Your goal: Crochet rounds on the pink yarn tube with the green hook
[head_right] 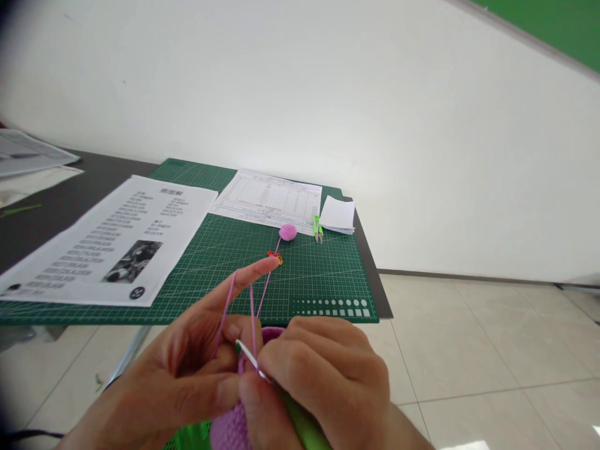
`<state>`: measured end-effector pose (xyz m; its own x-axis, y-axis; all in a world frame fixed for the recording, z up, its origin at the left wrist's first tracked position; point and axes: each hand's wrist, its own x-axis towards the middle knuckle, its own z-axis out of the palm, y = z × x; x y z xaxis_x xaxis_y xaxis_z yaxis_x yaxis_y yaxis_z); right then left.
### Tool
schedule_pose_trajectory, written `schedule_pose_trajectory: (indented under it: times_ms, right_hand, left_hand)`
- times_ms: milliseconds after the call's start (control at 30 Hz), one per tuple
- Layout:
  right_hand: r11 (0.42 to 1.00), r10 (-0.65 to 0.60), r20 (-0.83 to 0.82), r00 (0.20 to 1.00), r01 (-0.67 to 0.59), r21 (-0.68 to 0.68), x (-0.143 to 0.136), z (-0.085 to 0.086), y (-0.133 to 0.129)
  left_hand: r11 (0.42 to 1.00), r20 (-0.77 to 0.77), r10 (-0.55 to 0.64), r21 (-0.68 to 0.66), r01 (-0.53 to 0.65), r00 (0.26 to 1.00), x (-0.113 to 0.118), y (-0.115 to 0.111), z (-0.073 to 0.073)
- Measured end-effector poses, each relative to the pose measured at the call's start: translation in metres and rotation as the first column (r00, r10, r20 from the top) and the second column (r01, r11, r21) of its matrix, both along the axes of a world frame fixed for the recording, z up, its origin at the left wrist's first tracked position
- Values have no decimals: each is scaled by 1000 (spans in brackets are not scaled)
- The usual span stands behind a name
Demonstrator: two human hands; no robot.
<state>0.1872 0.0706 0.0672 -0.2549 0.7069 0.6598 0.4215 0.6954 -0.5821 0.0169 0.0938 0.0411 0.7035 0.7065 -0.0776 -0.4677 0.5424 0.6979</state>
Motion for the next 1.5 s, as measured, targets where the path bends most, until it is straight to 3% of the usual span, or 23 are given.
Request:
schedule_pose_trajectory:
  times_ms: [100, 200, 400, 600, 733, 867, 1000, 1133, 1267, 1500]
  right_hand:
    - [985, -38, 193, 981, 4, 173, 4, 7, 7]
    - [972, -54, 255, 966, -7, 235, 8, 10, 8]
    - [992, -53, 149, 987, 35, 118, 5, 9, -2]
    - [996, 23, 24, 999, -25, 84, 4, 13, 1]
    - [998, 60, 79, 995, -60, -5, 8, 21, 3]
    - [995, 94, 133, 987, -96, 4, 9, 30, 7]
    - [990, 133, 297, 945, -141, 5, 9, 43, 8]
    - [985, 31, 412, 910, -97, 140, 5, 56, 9]
    - [957, -83, 458, 885, -58, 285, 2, 57, 11]
    - [953, -99, 566, 819, -86, 291, 16, 50, 5]
  left_hand:
    - [1000, 17, 2, 15, -2, 1000, -1, 0, 0]
    - [1000, 10, 12, 13, -12, 1000, -1, -1, 1]
    - [1000, 23, 16, 7, -16, 1000, 1, -2, -1]
    - [1000, -24, 12, 7, -12, 1000, 0, -1, -1]
    - [1000, -11, 16, -11, -17, 1000, 0, -3, 3]
    - [1000, 0, 10, -28, -10, 1000, 2, -3, 6]
    - [999, -30, 6, -38, -7, 1000, 3, -4, 6]
    - [998, -58, 35, -40, -38, 998, 5, -7, 8]
    - [989, -69, 132, -63, -137, 989, 8, -11, 13]
    - [978, -107, 204, -24, -208, 973, 11, -16, 16]
